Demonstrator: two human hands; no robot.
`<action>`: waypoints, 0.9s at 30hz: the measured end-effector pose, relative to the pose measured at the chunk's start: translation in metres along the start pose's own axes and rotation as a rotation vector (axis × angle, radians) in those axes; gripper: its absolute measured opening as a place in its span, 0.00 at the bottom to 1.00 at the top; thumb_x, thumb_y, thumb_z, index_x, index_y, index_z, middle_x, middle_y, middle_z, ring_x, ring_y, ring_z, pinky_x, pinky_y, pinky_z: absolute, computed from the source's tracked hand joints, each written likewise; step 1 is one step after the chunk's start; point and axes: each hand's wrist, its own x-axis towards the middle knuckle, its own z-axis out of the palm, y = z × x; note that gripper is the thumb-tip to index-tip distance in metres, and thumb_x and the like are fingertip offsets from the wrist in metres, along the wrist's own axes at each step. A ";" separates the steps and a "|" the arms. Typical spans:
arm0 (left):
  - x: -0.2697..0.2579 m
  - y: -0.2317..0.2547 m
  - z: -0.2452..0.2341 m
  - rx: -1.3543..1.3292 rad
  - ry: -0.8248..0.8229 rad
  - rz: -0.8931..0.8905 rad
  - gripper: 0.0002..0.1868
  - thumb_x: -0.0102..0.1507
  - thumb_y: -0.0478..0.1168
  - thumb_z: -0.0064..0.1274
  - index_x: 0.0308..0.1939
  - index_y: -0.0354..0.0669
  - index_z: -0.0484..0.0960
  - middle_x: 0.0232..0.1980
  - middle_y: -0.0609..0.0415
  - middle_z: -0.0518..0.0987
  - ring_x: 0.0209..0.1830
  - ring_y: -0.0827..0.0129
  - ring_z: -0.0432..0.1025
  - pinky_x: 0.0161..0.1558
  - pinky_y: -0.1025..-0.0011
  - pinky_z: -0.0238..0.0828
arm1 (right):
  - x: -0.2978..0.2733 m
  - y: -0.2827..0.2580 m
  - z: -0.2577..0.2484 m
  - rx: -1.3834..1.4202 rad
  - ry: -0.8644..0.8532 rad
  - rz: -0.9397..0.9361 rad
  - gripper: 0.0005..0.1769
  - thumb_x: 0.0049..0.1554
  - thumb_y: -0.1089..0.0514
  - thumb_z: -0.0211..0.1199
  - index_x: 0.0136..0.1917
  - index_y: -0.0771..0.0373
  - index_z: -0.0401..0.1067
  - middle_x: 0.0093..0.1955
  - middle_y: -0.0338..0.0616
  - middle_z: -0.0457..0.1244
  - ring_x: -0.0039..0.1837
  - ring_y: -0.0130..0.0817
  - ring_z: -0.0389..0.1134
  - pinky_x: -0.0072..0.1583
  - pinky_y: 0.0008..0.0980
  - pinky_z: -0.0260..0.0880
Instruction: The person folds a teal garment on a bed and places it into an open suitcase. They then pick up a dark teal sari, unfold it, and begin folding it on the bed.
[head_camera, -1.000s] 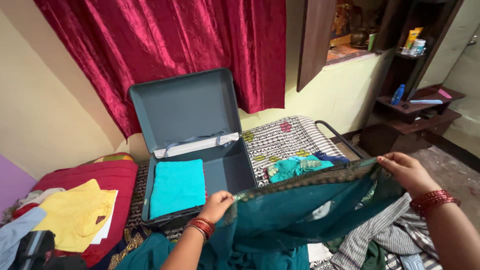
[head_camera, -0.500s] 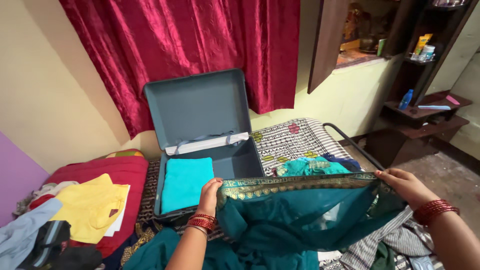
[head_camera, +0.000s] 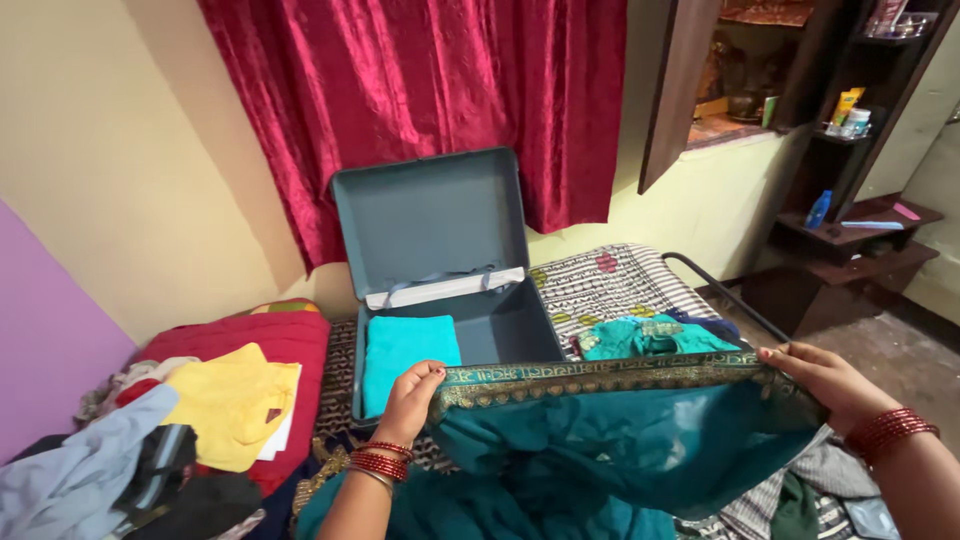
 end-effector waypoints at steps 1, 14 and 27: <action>-0.005 0.004 -0.007 0.009 0.012 -0.012 0.11 0.70 0.40 0.49 0.44 0.35 0.83 0.37 0.64 0.77 0.38 0.81 0.68 0.42 0.77 0.66 | -0.002 0.003 0.005 0.048 -0.013 -0.003 0.20 0.60 0.50 0.64 0.55 0.68 0.73 0.45 0.44 0.68 0.42 0.32 0.69 0.44 0.36 0.71; -0.060 0.101 -0.060 0.150 0.000 0.106 0.13 0.70 0.41 0.50 0.49 0.34 0.83 0.40 0.63 0.80 0.42 0.82 0.70 0.46 0.80 0.67 | -0.036 -0.033 0.062 0.083 -0.133 -0.099 0.17 0.62 0.50 0.59 0.56 0.65 0.73 0.44 0.41 0.67 0.43 0.28 0.68 0.45 0.34 0.72; -0.039 0.096 0.003 -0.512 -0.074 -0.183 0.07 0.67 0.37 0.49 0.45 0.39 0.80 0.42 0.55 0.82 0.40 0.71 0.75 0.45 0.73 0.73 | 0.008 -0.007 0.075 0.199 -0.015 -0.168 0.18 0.62 0.55 0.58 0.63 0.62 0.74 0.56 0.44 0.70 0.55 0.35 0.70 0.54 0.36 0.70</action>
